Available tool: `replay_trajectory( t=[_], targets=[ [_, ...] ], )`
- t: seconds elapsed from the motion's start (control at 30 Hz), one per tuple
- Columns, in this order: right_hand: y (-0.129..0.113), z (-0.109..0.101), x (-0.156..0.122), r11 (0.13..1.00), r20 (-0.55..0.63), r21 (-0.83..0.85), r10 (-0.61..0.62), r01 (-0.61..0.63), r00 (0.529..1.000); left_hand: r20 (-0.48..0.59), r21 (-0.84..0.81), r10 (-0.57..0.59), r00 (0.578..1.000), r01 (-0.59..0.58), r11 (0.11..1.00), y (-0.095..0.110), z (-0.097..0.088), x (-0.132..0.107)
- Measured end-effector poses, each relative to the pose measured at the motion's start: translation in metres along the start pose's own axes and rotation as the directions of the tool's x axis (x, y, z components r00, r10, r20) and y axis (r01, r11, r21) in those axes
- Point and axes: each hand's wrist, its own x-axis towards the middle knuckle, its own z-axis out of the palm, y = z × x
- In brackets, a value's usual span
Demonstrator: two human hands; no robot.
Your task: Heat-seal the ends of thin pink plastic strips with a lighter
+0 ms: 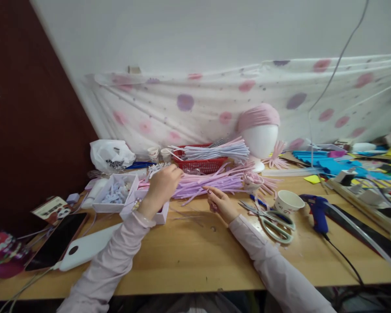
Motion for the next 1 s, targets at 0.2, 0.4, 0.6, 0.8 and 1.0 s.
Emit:
replay_trajectory(
  t=[0.2, 0.4, 0.6, 0.8, 1.0],
  targets=[
    [-0.010, -0.010, 0.003, 0.924, -0.120, 0.382, 0.012, 0.035, 0.993, 0.157, -0.168, 0.246, 0.956, -0.220, 0.961, 0.060, 0.025, 0.020],
    [-0.009, -0.023, 0.012, 0.851, -0.295, 0.517, 0.072, 0.096, 0.953, 0.195, -0.510, 0.213, 0.957, -0.087, 0.856, 0.039, 0.028, 0.029],
    [0.000, -0.044, 0.021, 0.814, -0.435, 0.556, 0.114, 0.167, 0.893, 0.383, -0.667, 0.116, 0.917, 0.188, 0.721, -0.010, 0.009, 0.027],
    [-0.008, -0.042, 0.016, 0.795, -0.301, 0.592, 0.066, 0.132, 0.951, 0.435, -0.880, -0.130, 0.891, 0.451, 0.148, -0.023, 0.021, 0.032],
    [-0.013, -0.029, 0.012, 0.824, -0.225, 0.559, 0.046, 0.091, 0.973, 0.575, -0.749, -0.151, 0.804, 0.443, -0.493, -0.004, 0.034, 0.040]
  ],
)
